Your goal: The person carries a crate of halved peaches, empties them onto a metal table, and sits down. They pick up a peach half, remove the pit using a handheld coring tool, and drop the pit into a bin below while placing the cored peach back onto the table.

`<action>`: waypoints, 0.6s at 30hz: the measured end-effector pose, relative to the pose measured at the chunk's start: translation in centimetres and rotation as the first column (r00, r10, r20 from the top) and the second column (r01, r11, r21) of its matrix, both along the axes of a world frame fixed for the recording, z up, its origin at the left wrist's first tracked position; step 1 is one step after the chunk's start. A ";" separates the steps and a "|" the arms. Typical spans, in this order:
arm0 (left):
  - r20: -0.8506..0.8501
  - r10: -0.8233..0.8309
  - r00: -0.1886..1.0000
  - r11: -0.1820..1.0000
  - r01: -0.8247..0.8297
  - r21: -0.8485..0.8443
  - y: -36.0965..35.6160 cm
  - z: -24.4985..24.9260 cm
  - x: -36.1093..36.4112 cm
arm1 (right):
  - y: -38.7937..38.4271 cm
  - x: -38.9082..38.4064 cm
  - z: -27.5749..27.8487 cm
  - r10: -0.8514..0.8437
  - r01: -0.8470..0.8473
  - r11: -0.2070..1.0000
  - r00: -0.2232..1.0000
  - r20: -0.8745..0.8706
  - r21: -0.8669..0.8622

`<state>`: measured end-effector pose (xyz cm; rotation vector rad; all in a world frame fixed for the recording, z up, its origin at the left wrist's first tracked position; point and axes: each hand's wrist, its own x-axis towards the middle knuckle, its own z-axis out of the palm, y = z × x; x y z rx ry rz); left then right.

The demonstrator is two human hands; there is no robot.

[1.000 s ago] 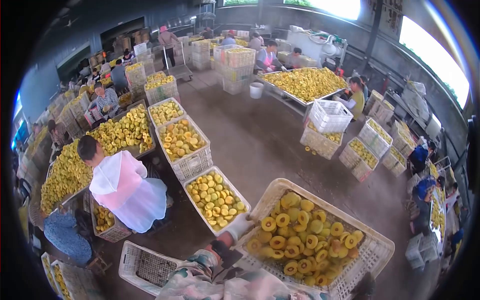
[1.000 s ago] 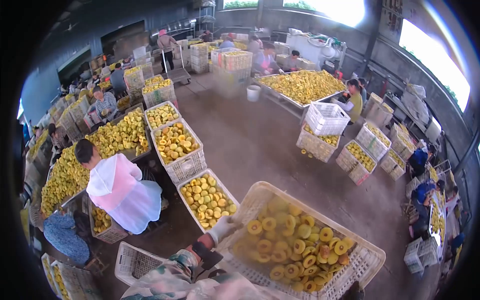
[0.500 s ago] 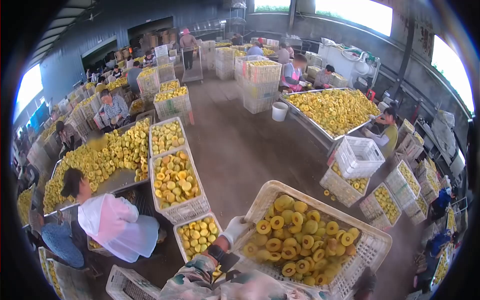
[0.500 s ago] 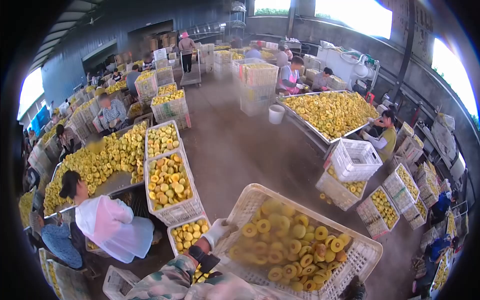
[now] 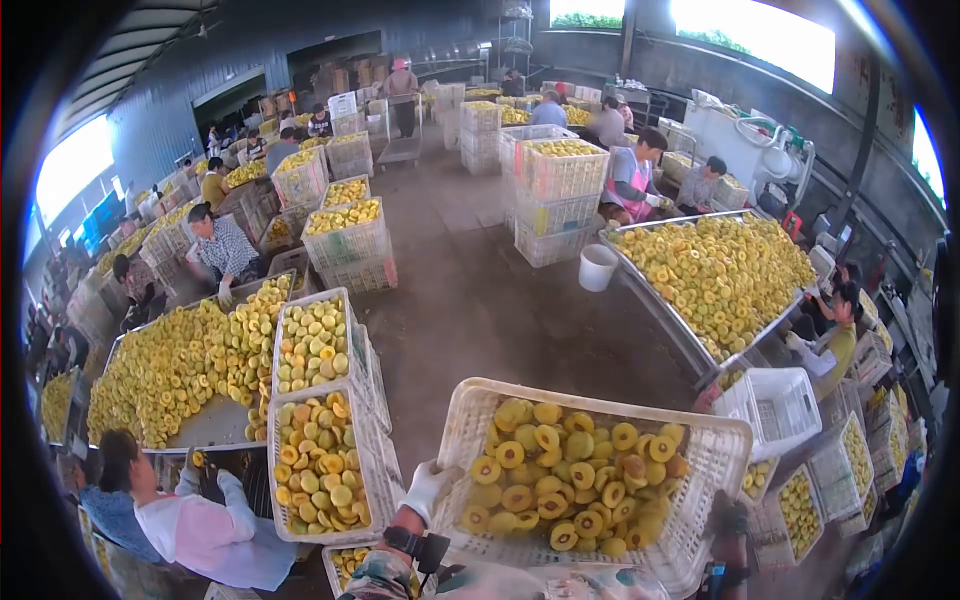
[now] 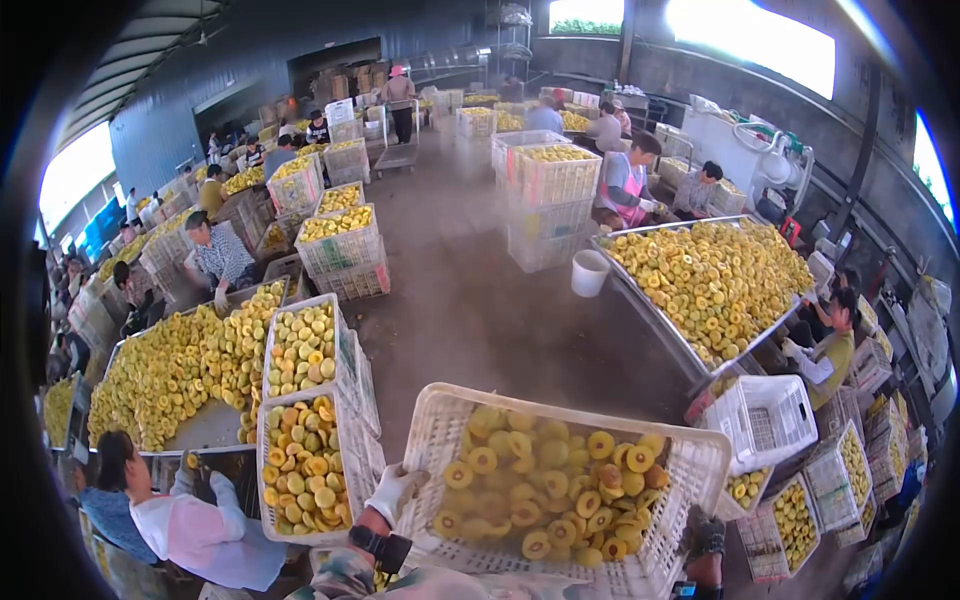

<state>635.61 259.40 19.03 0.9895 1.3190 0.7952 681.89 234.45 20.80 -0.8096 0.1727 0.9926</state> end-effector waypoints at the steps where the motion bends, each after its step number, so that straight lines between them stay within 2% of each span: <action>1: 0.010 0.051 0.999 0.999 -0.051 0.002 2.2 0.6 -0.3 | 4.7 1.5 1.3 0.291 -0.163 0.917 0.898 0.331 -0.365; 2: 0.018 0.103 0.995 0.995 -0.103 0.011 4.7 -0.1 -0.8 | 9.5 2.3 1.0 0.613 -0.147 0.704 0.620 0.490 -0.695; 3: -0.053 0.148 0.988 0.989 -0.148 -0.002 7.3 -1.0 -1.2 | 13.9 1.8 0.8 0.558 -0.097 0.734 0.651 0.516 -0.672; 5: -0.048 0.182 0.982 0.983 -0.183 -0.008 12.4 -1.4 -2.1 | 21.5 0.8 0.6 0.463 -0.089 0.799 0.722 0.514 -0.595; 8: 0.020 0.206 0.978 0.977 -0.207 0.047 23.0 -1.1 -2.4 | 31.9 0.3 0.4 0.453 -0.085 0.813 0.714 0.534 -0.576; 15: -0.009 0.167 0.986 0.982 -0.166 0.093 41.4 3.4 -1.8 | 51.0 0.5 0.5 0.410 -0.041 0.816 0.746 0.525 -0.577; 18: 0.018 0.161 0.987 0.984 -0.161 0.078 49.1 1.1 -1.1 | 59.7 1.0 1.5 0.461 -0.127 0.842 0.675 0.576 -0.524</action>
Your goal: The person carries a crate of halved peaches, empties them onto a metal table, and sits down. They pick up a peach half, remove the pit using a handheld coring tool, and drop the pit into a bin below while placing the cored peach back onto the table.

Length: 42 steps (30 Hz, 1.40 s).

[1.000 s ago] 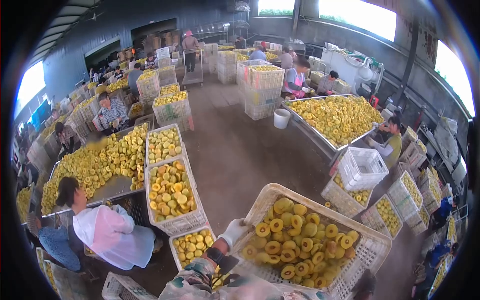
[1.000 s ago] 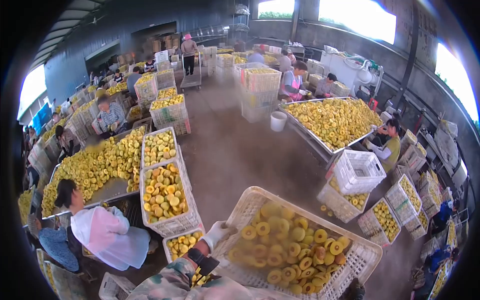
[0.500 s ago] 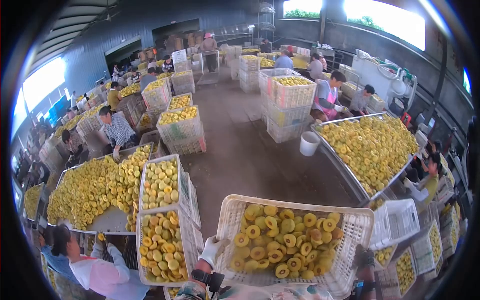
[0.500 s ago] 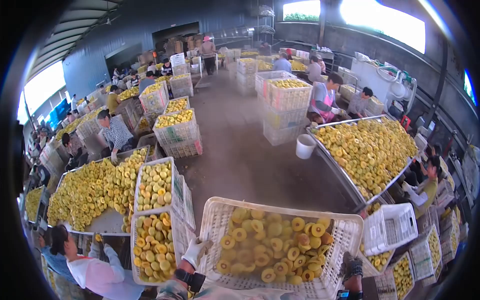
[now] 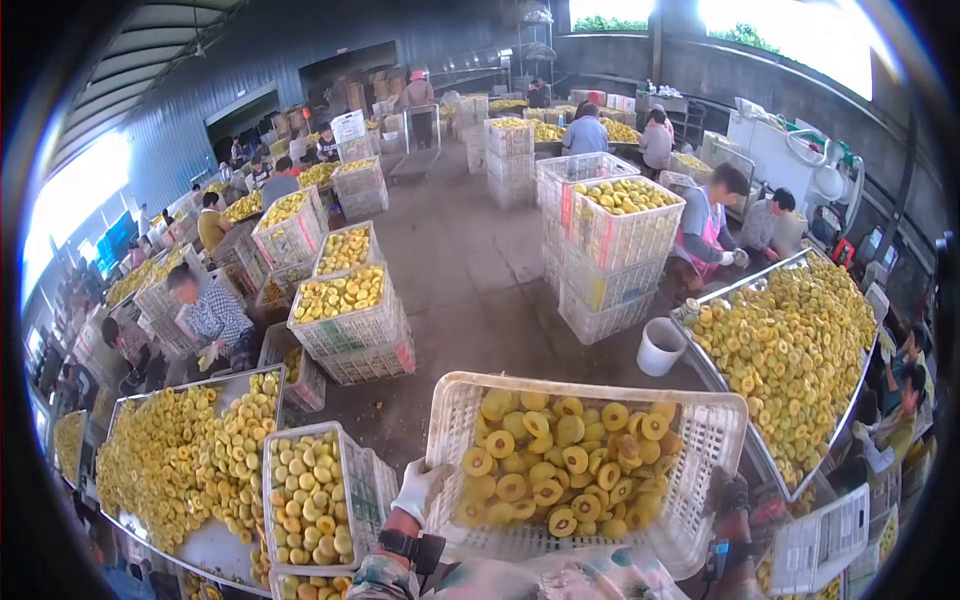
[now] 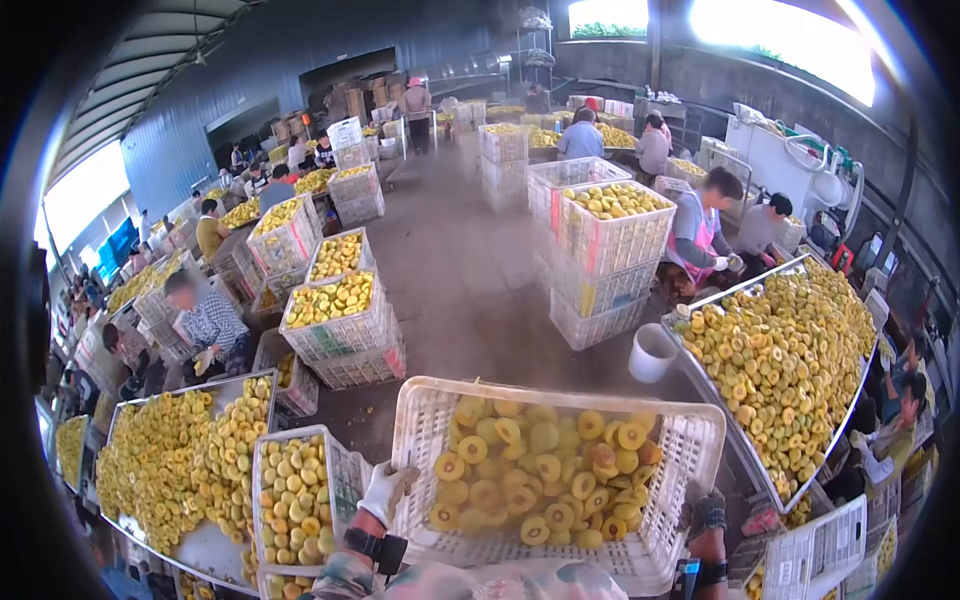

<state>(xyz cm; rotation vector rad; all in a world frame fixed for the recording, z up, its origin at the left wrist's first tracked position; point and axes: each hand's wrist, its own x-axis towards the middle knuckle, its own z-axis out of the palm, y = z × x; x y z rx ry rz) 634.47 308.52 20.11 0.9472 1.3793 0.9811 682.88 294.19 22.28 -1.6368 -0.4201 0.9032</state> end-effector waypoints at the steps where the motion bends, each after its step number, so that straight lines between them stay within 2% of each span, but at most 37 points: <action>1: 0.001 0.056 0.998 0.998 -0.056 -0.032 1.7 -0.3 0.4 | 3.4 2.8 -5.8 -0.035 -0.015 0.970 0.978 0.204 0.241; 2: 0.004 0.111 0.994 0.994 -0.111 -0.015 5.6 0.3 0.7 | 8.1 2.4 -4.0 -0.036 -0.019 0.962 0.980 0.195 0.272; 4: -0.060 0.118 0.991 0.993 -0.119 -0.024 10.4 -0.4 0.0 | 15.2 1.4 -0.3 0.072 -0.072 0.997 0.993 -0.095 0.005; 5: -0.035 0.159 0.987 0.987 -0.159 -0.005 13.0 -0.2 -0.2 | 19.3 1.3 0.2 0.058 -0.061 0.988 0.998 -0.027 -0.142; 6: -0.009 0.199 0.980 0.980 -0.199 -0.002 14.9 0.1 -0.4 | 22.7 0.6 1.5 0.053 -0.056 0.988 0.998 -0.025 -0.145; 8: 0.016 0.236 0.972 0.972 -0.236 0.005 18.8 0.4 -1.2 | 29.4 -0.8 3.1 0.154 -0.157 0.979 0.987 -0.035 -0.133; 10: 0.036 0.281 0.959 0.959 -0.282 0.036 23.5 0.5 -2.4 | 36.8 -1.2 1.9 0.175 -0.177 0.977 0.984 -0.029 -0.120; 12: -0.001 0.345 0.939 0.939 -0.345 0.009 29.3 0.2 -3.8 | 44.3 -2.0 0.2 0.191 -0.187 0.963 0.982 0.002 -0.194; 14: -0.029 0.323 0.946 0.946 -0.324 -0.003 34.0 -0.7 -6.2 | 49.1 -4.1 0.6 0.237 -0.239 0.971 0.956 -0.171 0.012; 15: -0.015 0.320 0.947 0.947 -0.320 0.021 37.8 -0.7 -7.1 | 52.2 -3.5 -2.5 0.319 -0.317 0.947 0.946 -0.047 0.051; 16: 0.019 0.321 0.947 0.946 -0.321 0.048 42.1 -0.5 -7.0 | 56.1 -4.8 -1.7 0.295 -0.263 0.943 0.945 0.141 -0.206; 17: -0.035 0.339 0.940 0.940 -0.337 0.052 45.1 -0.3 -7.5 | 58.4 -5.7 -0.8 0.231 -0.222 0.967 0.972 0.055 -0.127; 18: 0.026 0.316 0.948 0.947 -0.317 0.046 47.6 1.0 -7.6 | 60.2 -6.8 0.3 0.171 -0.174 0.983 0.984 -0.056 -0.061; 20: -0.013 0.307 0.952 0.952 -0.306 0.022 53.4 0.8 -9.2 | 64.6 -8.0 0.8 0.152 -0.152 0.982 0.988 -0.009 -0.112; 23: -0.056 0.249 0.967 0.968 -0.247 0.038 61.7 2.7 -9.7 | 71.1 -8.4 0.2 0.122 -0.131 0.983 0.989 -0.080 -0.129; 26: 0.011 0.205 0.979 0.979 -0.205 0.010 70.7 1.5 -10.3 | 80.0 -8.2 0.1 0.115 -0.136 0.973 0.986 -0.118 -0.188; 28: 0.022 0.214 0.977 0.977 -0.214 0.012 75.8 0.5 -10.5 | 86.4 -9.0 0.8 0.111 -0.123 0.986 0.988 -0.108 -0.110; 29: 0.023 0.277 0.961 0.960 -0.277 0.040 79.7 -0.2 -10.4 | 90.6 -10.1 2.5 0.088 -0.093 0.961 0.996 -0.032 -0.259; 30: -0.004 0.341 0.940 0.940 -0.340 0.036 81.9 -0.4 -11.2 | 94.1 -10.7 2.0 0.087 -0.098 0.959 0.995 -0.051 -0.265; 32: -0.002 0.329 0.944 0.944 -0.329 -0.010 85.9 0.8 -11.9 | 99.9 -10.6 1.6 0.268 -0.245 0.951 0.958 0.106 -0.188; 33: 0.051 0.367 0.929 0.930 -0.368 0.011 87.4 1.4 -12.1 | 102.5 -11.3 2.6 0.254 -0.260 0.959 0.965 -0.065 -0.112; 34: 0.106 0.401 0.910 0.912 -0.407 0.042 89.4 1.9 -12.7 | 105.5 -11.8 3.1 0.255 -0.261 0.956 0.965 -0.062 -0.130; 36: 0.097 0.387 0.917 0.920 -0.391 0.022 93.8 1.8 -14.2 | 112.3 -12.9 2.9 0.276 -0.284 0.944 0.958 -0.073 -0.169; 37: 0.069 0.428 0.901 0.903 -0.430 0.017 96.3 1.4 -15.1 | 115.5 -13.5 2.8 0.335 -0.322 0.919 0.942 0.022 -0.229; 38: 0.046 0.462 0.885 0.886 -0.464 0.018 99.3 0.9 -15.9 | 119.0 -14.0 2.3 0.337 -0.324 0.920 0.941 0.022 -0.220; 40: 0.050 0.437 0.898 0.899 -0.438 0.010 104.5 0.7 -17.9 | 124.6 -15.4 0.1 0.378 -0.356 0.910 0.923 0.074 -0.212; 42: -0.062 0.351 0.934 0.935 -0.348 0.063 110.4 0.4 -20.1 | 129.3 -17.5 -0.7 0.389 -0.332 0.902 0.902 0.187 -0.275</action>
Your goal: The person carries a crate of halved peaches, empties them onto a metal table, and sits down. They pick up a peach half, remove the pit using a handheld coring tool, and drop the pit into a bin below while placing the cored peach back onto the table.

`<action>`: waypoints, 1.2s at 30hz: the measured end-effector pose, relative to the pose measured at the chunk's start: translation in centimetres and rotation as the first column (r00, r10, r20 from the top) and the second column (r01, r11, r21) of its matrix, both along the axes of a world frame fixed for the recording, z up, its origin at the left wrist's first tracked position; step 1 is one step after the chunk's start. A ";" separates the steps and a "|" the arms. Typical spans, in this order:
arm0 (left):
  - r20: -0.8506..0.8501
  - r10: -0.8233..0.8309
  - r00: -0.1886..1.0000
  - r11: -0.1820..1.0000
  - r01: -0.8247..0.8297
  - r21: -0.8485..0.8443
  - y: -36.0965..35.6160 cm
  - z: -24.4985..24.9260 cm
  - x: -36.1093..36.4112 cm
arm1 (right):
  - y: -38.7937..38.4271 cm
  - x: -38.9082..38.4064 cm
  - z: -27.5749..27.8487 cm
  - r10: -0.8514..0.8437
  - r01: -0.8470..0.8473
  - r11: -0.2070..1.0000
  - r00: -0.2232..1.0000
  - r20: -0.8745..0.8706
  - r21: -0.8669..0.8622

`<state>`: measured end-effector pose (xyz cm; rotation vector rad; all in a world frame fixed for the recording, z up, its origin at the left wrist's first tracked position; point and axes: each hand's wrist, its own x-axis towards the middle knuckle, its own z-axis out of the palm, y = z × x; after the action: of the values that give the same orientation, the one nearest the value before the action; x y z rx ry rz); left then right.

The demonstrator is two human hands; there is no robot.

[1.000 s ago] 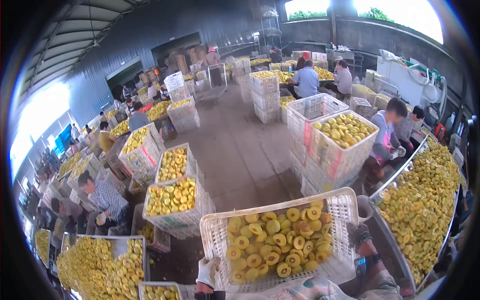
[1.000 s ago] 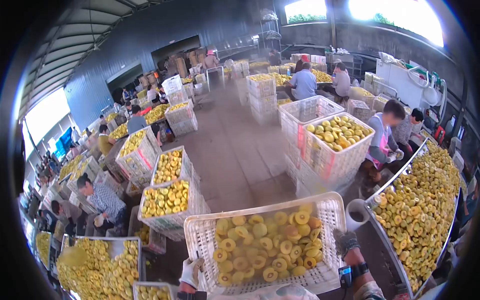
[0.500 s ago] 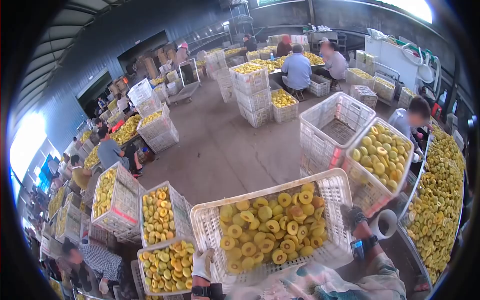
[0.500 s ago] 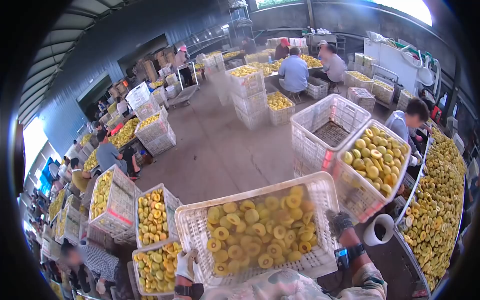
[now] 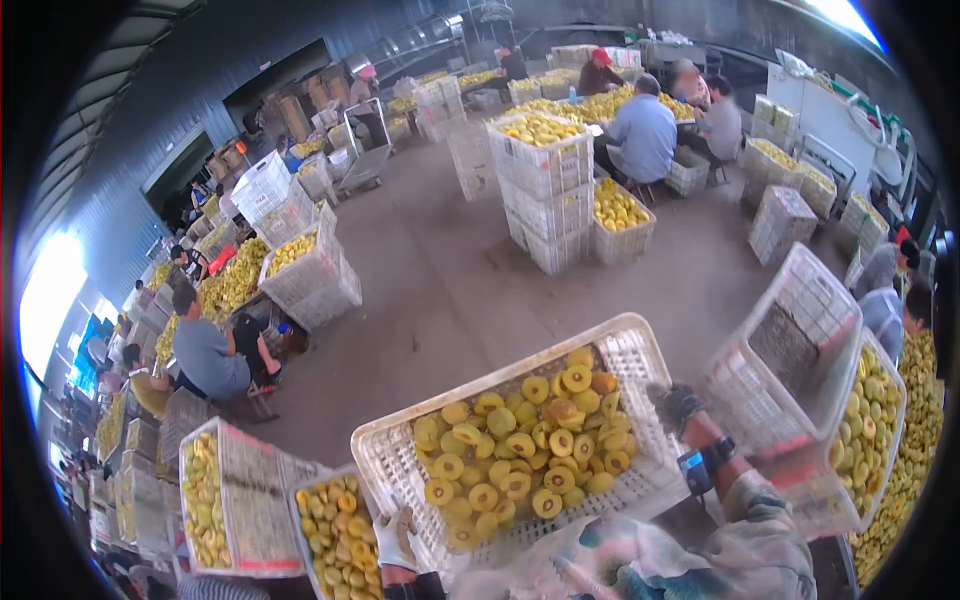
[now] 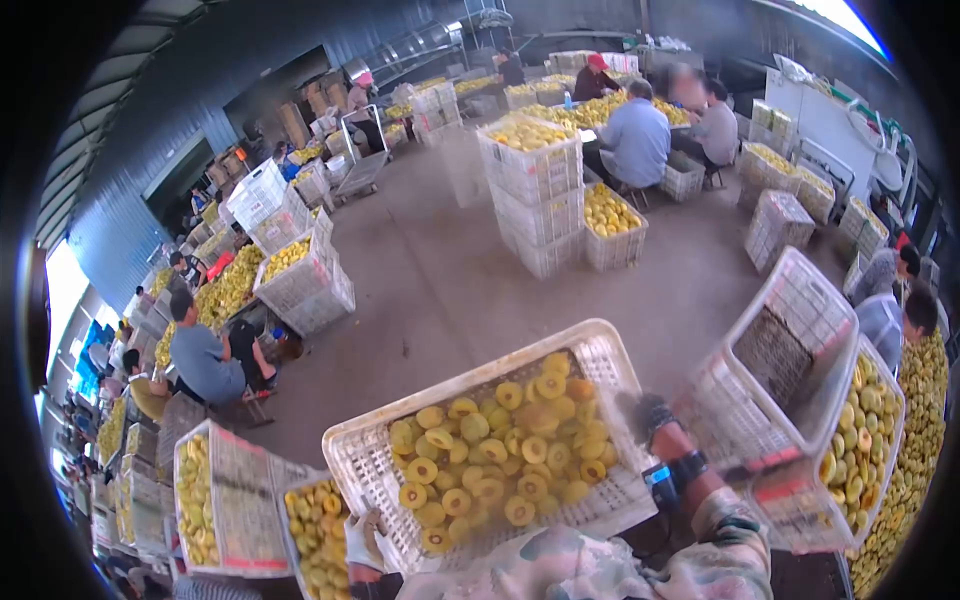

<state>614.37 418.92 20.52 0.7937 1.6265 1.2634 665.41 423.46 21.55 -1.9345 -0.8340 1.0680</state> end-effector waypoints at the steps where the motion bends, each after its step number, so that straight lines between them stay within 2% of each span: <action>1: 0.029 -0.018 0.999 1.000 0.017 0.025 2.9 1.3 0.0 | 2.7 0.3 -2.0 0.056 -0.058 0.998 0.998 0.041 0.035; 2: 0.034 -0.018 0.999 1.000 0.017 0.026 5.7 1.5 -0.3 | 4.9 0.7 -3.3 0.057 -0.059 0.998 0.997 0.045 0.036; 4: 0.057 0.008 0.998 1.000 -0.009 0.018 11.2 2.3 -1.4 | 8.9 0.7 -5.1 0.084 -0.085 0.983 0.996 0.011 0.160; 5: 0.062 0.005 0.998 1.000 -0.004 -0.010 14.2 2.5 -2.0 | 10.4 -2.8 1.4 -0.098 0.106 0.994 0.977 -0.190 0.034; 6: 0.089 -0.021 0.996 1.000 0.021 0.007 16.8 2.5 -2.7 | 11.5 -3.9 2.3 -0.107 0.116 0.993 0.975 -0.194 0.033; 8: 0.064 -0.073 0.995 0.997 0.074 -0.009 22.2 3.0 -2.6 | 15.6 -4.2 3.3 -0.233 0.230 0.972 0.923 -0.306 -0.046; 13: 0.091 -0.098 0.991 0.995 0.100 -0.010 35.5 1.9 -1.8 | 29.3 -3.1 2.8 -0.276 0.290 0.957 0.897 -0.345 -0.013; 16: 0.026 -0.131 0.991 0.991 0.131 0.002 43.1 3.4 -2.1 | 37.8 -4.1 4.1 -0.146 0.140 0.988 0.983 -0.108 -0.066; 17: 0.031 -0.130 0.991 0.991 0.129 0.022 44.9 3.2 -2.6 | 40.5 -3.2 1.9 -0.047 0.048 0.998 0.998 0.033 -0.032; 18: 0.033 -0.128 0.991 0.991 0.126 0.037 46.5 3.5 -3.0 | 42.7 -4.1 3.1 -0.057 0.059 0.997 0.998 0.037 -0.041; 20: -0.011 -0.113 0.994 0.993 0.114 0.043 49.7 4.8 -2.4 | 47.5 -6.2 6.1 -0.120 0.117 0.993 0.985 -0.127 -0.027; 22: 0.095 0.068 0.993 0.998 -0.068 0.005 54.3 4.3 -3.5 | 53.6 -6.1 3.0 -0.083 0.083 0.997 0.994 -0.069 -0.007; 23: 0.028 -0.024 0.999 0.999 0.024 -0.028 56.7 3.2 -5.4 | 56.4 -6.2 1.4 -0.009 0.005 0.999 0.996 0.091 0.037; 24: 0.029 -0.034 0.999 0.999 0.035 -0.033 59.8 2.5 -6.1 | 58.7 -7.0 1.5 0.060 -0.077 0.995 0.966 0.253 0.058; 25: 0.035 -0.081 0.996 0.997 0.081 0.005 62.5 2.0 -7.1 | 61.0 -8.0 1.7 -0.074 0.078 0.996 0.993 -0.096 0.044; 26: 0.032 -0.136 0.990 0.990 0.134 0.053 65.5 2.0 -8.4 | 63.2 -9.8 1.2 -0.094 0.098 0.995 0.990 -0.110 0.035; 27: -0.113 -0.119 0.986 0.991 0.125 0.045 68.5 2.4 -8.7 | 66.3 -10.2 1.5 -0.082 0.081 0.996 0.996 -0.041 -0.030; 28: 0.035 -0.127 0.991 0.991 0.129 -0.031 71.7 3.4 -8.9 | 68.9 -10.0 1.7 -0.072 0.075 0.992 0.997 0.031 -0.103; 29: 0.040 -0.139 0.989 0.990 0.140 -0.019 74.2 4.8 -9.0 | 71.1 -10.0 -0.4 -0.116 0.116 0.993 0.993 -0.007 0.004; 30: 0.041 -0.171 0.984 0.985 0.172 -0.006 76.6 7.3 -8.6 | 72.7 -11.3 0.9 -0.140 0.138 0.989 0.988 0.062 0.045; 31: 0.049 -0.200 0.979 0.979 0.202 -0.026 78.7 9.3 -8.4 | 74.2 -12.4 2.9 -0.155 0.159 0.987 0.980 0.124 -0.020; 32: 0.051 -0.234 0.971 0.970 0.237 -0.050 81.5 10.6 -8.1 | 75.4 -13.2 3.2 -0.177 0.170 0.980 0.982 0.061 0.106; 33: -0.005 -0.251 0.968 0.965 0.250 -0.077 84.8 9.7 -8.9 | 77.0 -13.5 3.6 -0.220 0.220 0.975 0.975 -0.010 0.004; 34: -0.036 -0.259 0.965 0.963 0.256 -0.083 87.2 7.5 -12.0 | 78.2 -15.2 3.6 -0.207 0.212 0.977 0.970 0.126 -0.022; 36: -0.093 -0.309 0.947 0.951 0.306 -0.038 92.0 6.8 -12.8 | 81.5 -15.3 3.1 -0.264 0.264 0.964 0.964 0.023 -0.028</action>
<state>601.53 510.94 27.28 1.0636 1.5191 0.9949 650.11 504.93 24.64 -2.0180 -0.5517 0.9071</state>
